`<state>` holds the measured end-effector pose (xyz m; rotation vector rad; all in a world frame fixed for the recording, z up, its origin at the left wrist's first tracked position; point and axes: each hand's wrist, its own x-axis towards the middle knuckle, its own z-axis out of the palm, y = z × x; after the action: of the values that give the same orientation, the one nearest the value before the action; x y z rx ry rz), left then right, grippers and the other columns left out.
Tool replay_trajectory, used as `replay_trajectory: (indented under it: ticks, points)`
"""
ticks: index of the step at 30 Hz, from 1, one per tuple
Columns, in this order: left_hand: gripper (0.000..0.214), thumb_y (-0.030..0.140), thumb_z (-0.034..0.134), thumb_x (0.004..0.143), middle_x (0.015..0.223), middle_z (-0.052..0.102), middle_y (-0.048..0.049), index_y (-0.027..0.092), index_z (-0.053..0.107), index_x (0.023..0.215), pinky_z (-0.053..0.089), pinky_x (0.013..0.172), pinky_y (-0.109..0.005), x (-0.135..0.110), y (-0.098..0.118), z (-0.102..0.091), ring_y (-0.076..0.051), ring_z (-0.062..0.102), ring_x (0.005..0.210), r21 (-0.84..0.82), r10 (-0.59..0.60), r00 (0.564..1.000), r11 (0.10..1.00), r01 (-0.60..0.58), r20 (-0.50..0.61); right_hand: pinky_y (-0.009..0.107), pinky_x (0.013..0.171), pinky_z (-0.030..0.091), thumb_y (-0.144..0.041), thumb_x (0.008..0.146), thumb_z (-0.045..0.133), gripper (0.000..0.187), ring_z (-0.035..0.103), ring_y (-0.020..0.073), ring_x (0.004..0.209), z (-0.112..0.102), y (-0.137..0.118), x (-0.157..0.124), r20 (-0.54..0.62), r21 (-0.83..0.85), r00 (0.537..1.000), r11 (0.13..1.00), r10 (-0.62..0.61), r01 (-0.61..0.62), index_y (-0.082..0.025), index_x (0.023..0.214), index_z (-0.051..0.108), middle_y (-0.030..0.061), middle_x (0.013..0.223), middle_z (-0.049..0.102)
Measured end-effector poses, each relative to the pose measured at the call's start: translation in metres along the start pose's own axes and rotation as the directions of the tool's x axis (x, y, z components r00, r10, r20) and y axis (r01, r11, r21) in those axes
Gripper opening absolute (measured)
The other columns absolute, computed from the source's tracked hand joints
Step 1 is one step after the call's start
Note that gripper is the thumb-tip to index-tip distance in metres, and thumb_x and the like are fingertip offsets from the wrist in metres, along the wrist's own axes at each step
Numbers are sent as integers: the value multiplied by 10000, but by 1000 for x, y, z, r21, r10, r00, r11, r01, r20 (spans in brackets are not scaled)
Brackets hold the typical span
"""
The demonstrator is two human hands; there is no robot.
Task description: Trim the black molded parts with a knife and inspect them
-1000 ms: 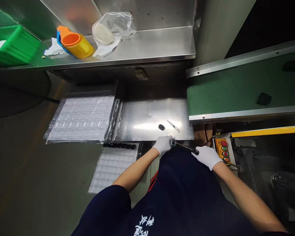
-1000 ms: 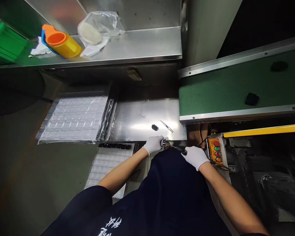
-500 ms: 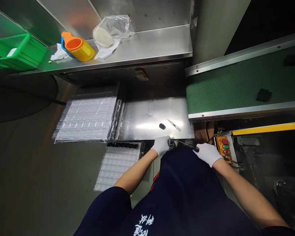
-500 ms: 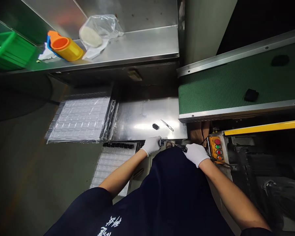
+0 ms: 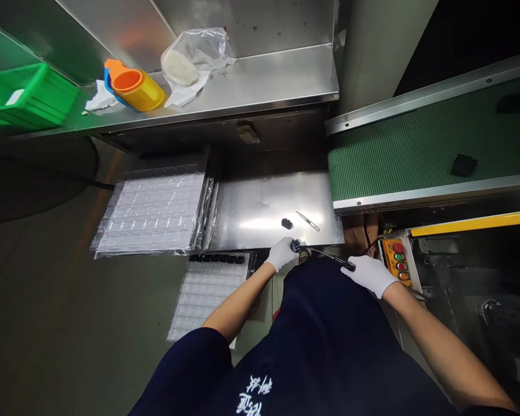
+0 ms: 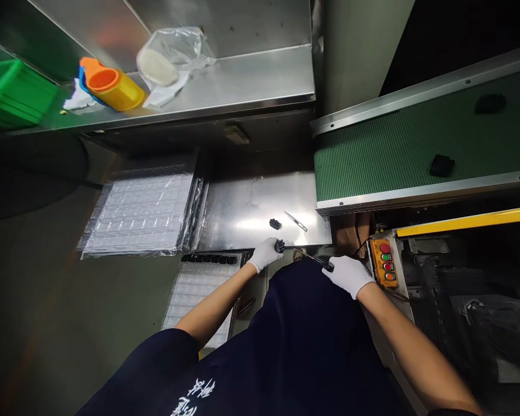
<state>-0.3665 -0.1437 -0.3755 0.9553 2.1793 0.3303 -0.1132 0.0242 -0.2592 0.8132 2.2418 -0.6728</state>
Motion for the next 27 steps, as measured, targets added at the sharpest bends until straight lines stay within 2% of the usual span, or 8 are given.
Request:
replay_trajectory:
  ticks: [4,8,12,16,19,23,27]
  points:
    - [280,310,688,845,1091,764,-124,166,709,1083,552,861,-335,4,-4,10,-262,722,988,-192,-1,1000,981,-3,-20,290,716,452,-554,1011,452,426,747,267,949,4,-7,0,-14,33,1000,999,-1,1,-232,1013,731,98,1010,778]
    - [268,426,745,839,888,760,-105,183,722,949,561,810,-363,5,-3,21,-288,732,899,-339,-55,997,940,34,-54,301,760,463,-555,1004,475,430,747,271,959,8,-22,6,-8,37,1000,999,-5,5,-218,1012,742,117,997,777]
    - [329,485,806,783,750,721,-70,183,704,864,571,724,-359,0,-8,17,-275,723,795,-525,-118,992,848,74,-50,309,756,469,-567,1014,441,465,745,276,958,5,-27,13,-10,40,1000,999,30,-29,-215,1038,744,120,1006,772]
    - [414,443,869,737,870,768,-113,135,726,974,601,670,-334,-6,-21,1,-260,743,809,-754,-93,994,649,104,57,309,728,462,-567,1004,455,450,743,273,939,1,-23,17,30,55,999,998,36,-38,-228,1006,752,100,991,775]
    - [460,466,785,843,1068,767,-172,111,687,1118,634,673,-316,-7,-31,-6,-260,769,911,-889,-105,989,435,142,106,294,701,448,-552,1000,476,429,743,259,934,2,-24,19,61,73,998,997,29,-33,-226,976,754,88,990,777]
    - [356,469,611,983,1129,750,-175,133,662,1091,674,741,-323,-3,-39,2,-269,764,1048,-960,-174,971,199,199,166,288,714,445,-548,1006,471,436,740,249,939,5,-30,25,85,89,996,996,8,-16,-217,994,754,94,1011,776]
    - [303,433,546,1023,1144,752,-180,152,659,1023,686,768,-351,7,-53,9,-272,755,1091,-958,-228,940,77,277,254,290,724,439,-520,983,523,408,740,258,949,5,-31,31,123,96,992,995,-3,-9,-194,998,768,111,1024,777]
